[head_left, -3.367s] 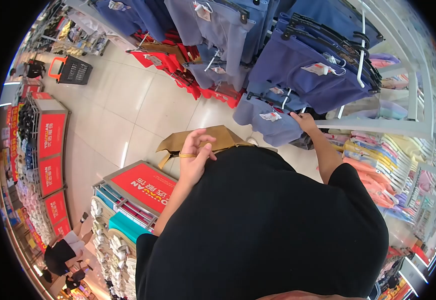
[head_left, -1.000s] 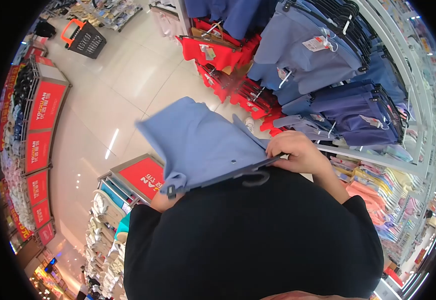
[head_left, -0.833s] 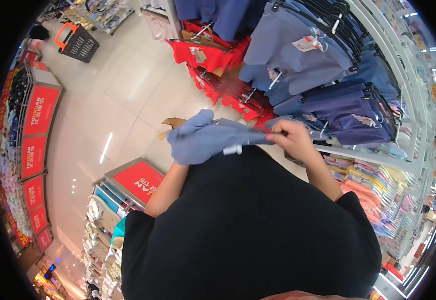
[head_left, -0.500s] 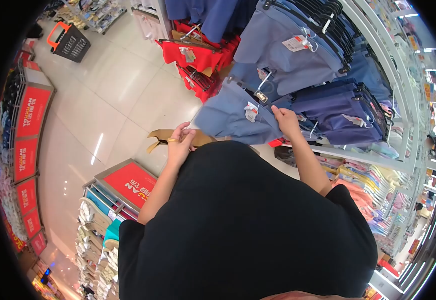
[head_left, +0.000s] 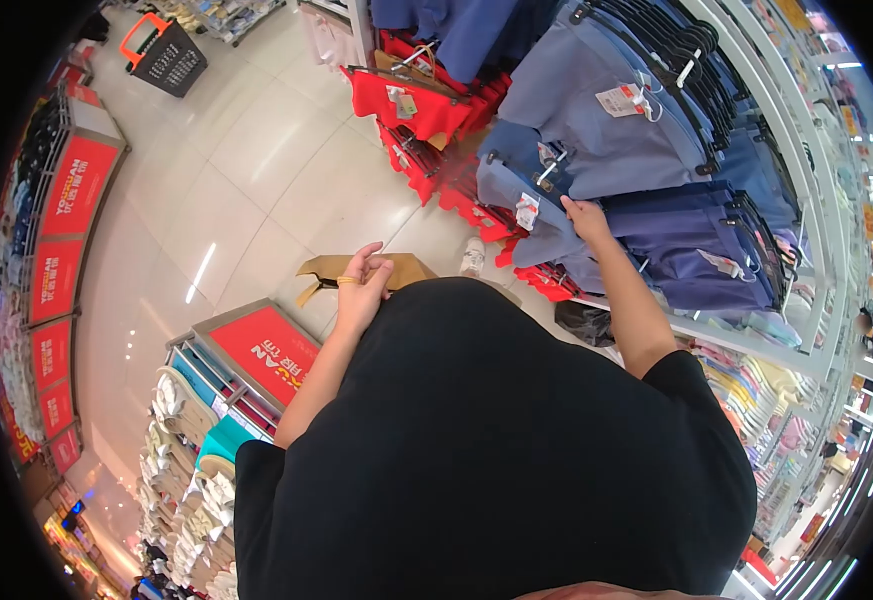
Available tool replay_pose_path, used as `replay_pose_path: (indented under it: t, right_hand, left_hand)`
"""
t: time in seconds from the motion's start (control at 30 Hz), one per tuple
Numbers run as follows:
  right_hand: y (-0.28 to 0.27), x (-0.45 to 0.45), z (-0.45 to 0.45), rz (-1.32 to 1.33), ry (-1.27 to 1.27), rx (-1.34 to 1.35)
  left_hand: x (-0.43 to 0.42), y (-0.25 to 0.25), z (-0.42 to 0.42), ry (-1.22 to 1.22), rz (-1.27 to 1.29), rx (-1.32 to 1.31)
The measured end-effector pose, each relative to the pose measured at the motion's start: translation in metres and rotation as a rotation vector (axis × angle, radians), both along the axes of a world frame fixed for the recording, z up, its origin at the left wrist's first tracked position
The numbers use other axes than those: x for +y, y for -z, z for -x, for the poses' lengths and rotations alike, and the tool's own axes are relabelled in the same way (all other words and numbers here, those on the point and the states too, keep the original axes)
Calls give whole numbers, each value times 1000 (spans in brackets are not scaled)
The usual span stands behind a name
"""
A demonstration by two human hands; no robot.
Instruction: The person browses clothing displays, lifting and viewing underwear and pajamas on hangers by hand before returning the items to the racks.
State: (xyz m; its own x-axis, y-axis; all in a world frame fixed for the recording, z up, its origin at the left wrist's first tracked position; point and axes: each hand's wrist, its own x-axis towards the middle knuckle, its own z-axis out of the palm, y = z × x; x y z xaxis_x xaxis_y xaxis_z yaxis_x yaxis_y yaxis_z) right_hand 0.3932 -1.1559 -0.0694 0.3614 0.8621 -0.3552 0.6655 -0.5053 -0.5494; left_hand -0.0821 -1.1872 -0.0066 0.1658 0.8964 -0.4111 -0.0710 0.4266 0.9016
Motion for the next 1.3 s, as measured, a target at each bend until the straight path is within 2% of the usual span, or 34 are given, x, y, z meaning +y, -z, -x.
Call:
replay_pose_path:
  t: [0.17, 0.37, 0.47, 0.5, 0.67, 0.87, 0.97, 1.07, 1.17, 1.27, 1.3]
  right_hand:
    - [20, 6, -12, -54, -55, -41]
    - [35, 11, -20, 32, -68, -40]
    - [77, 9, -37, -184, -141, -134]
    - [78, 11, -36, -160, -126, -166]
    - [71, 0, -14, -67, 2, -330]
    - [32, -29, 72, -329, 113, -404]
    - [21, -43, 127, -183, 83, -753]
    - [40, -34, 139, -1, 69, -520]
    - [32, -5, 154, 158, -42, -157]
    - [9, 44, 174, -84, -197, 18]
    - [13, 65, 176, -177, -244, -4]
  left_hand:
    - [0, -2, 8, -22, -26, 2]
    - [4, 2, 19, -37, -53, -28]
    - [6, 6, 26, -36, -67, -45]
    - [8, 6, 29, -36, -69, -48]
    - [14, -3, 42, -52, -43, -70]
    - [19, -5, 59, -86, -57, -118]
    - [22, -1, 59, -124, -87, -151]
    - [24, -2, 55, -135, -121, -179]
    - [32, 7, 50, -132, -130, -180]
    - [47, 10, 47, -103, -140, -133]
    - [53, 9, 48, -108, -133, -122]
